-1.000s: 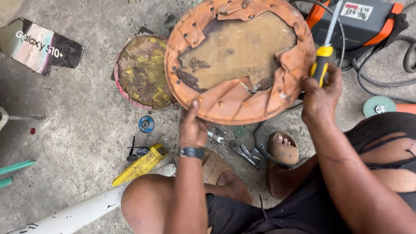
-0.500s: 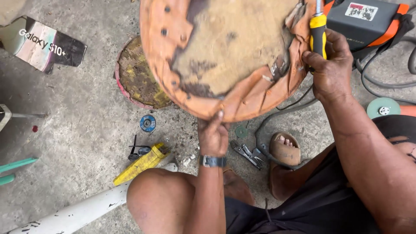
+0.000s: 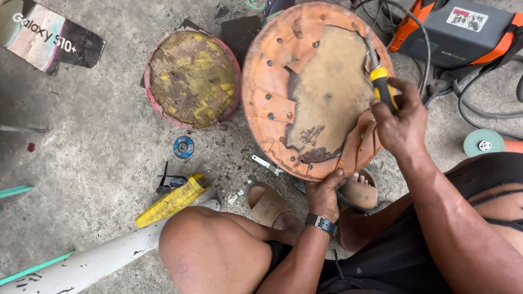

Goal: Removing staples from a circular wooden seat base using a flathead screwdriver to detach the old upholstery.

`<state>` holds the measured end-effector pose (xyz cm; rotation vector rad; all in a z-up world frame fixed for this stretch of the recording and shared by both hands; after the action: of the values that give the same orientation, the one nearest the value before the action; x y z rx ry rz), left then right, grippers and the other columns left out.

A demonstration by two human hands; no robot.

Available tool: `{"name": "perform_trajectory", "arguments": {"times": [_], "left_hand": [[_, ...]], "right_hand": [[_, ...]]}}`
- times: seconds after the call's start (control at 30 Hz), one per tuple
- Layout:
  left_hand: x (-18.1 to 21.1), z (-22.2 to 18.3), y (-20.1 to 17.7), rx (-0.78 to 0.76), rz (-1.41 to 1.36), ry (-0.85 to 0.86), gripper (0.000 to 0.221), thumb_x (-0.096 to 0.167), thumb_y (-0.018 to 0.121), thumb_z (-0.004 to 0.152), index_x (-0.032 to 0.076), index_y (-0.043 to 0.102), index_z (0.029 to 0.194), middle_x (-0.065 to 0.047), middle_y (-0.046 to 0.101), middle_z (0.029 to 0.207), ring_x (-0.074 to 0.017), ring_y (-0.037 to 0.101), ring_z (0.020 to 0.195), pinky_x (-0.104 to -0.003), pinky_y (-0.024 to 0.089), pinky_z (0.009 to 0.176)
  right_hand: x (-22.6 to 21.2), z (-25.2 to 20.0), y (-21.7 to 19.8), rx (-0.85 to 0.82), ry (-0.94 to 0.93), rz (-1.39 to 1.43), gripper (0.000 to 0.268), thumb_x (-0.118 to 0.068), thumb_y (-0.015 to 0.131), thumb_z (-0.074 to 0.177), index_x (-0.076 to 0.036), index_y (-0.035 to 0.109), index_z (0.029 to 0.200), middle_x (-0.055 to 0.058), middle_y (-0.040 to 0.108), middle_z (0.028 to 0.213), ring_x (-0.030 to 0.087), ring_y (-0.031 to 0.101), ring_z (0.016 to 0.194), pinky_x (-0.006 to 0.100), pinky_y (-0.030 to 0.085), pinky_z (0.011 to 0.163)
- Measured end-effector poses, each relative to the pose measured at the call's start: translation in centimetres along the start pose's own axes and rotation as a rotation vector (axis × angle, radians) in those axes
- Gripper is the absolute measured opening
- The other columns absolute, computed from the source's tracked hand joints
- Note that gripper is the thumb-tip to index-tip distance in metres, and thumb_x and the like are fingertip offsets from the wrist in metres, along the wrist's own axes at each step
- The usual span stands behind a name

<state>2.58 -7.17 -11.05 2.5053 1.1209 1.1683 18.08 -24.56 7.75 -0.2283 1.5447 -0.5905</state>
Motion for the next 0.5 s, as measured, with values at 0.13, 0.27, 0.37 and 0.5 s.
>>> {"name": "perform_trajectory", "arguments": {"times": [0.13,0.27,0.37,0.5], "left_hand": [[-3.1,0.5,-0.9,0.089,-0.062,-0.041,0.043,0.004,0.087,0.079,0.014,0.077,0.119,-0.008,0.079,0.110,-0.0311,0.077,0.097,-0.045,0.068,0.079],[-5.3,1.2,-0.9,0.014,-0.211,-0.166,0.037,0.004,0.088,0.081,0.013,0.078,0.115,-0.012,0.079,0.112,-0.0376,0.076,0.102,-0.052,0.068,0.084],[-2.9,-0.5,0.2,-0.078,-0.227,-0.153,0.035,-0.001,0.082,0.084,0.014,0.080,0.116,-0.013,0.080,0.116,-0.0390,0.076,0.106,-0.057,0.065,0.093],[-0.2,-1.7,-1.7,-0.082,-0.213,-0.122,0.039,0.000,0.079,0.085,0.019,0.079,0.119,-0.013,0.079,0.120,-0.0394,0.074,0.111,-0.062,0.060,0.101]], "right_hand": [[5.3,-0.4,1.6,0.018,0.268,0.109,0.045,-0.018,0.073,0.097,-0.010,0.064,0.140,0.013,0.065,0.087,0.022,0.065,0.071,0.038,0.053,0.063],[7.2,0.8,2.8,0.008,0.350,0.120,0.043,-0.025,0.071,0.097,-0.017,0.065,0.140,0.008,0.066,0.083,0.018,0.066,0.073,0.036,0.053,0.061],[5.9,0.9,2.9,0.030,0.398,0.182,0.040,-0.024,0.070,0.098,-0.017,0.067,0.138,0.008,0.067,0.084,0.017,0.064,0.076,0.035,0.055,0.063],[5.4,1.1,5.8,-0.052,0.432,0.490,0.037,-0.018,0.061,0.103,-0.008,0.060,0.139,0.014,0.066,0.075,0.020,0.059,0.046,0.031,0.046,0.037]]}}
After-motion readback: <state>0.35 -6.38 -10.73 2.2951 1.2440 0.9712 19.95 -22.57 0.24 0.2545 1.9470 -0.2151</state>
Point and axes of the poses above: each hand's wrist, its own z-axis towards the middle knuckle, its own y-axis out of the palm, x = y × z, the point moved 10 cm from there along z, towards the middle knuckle
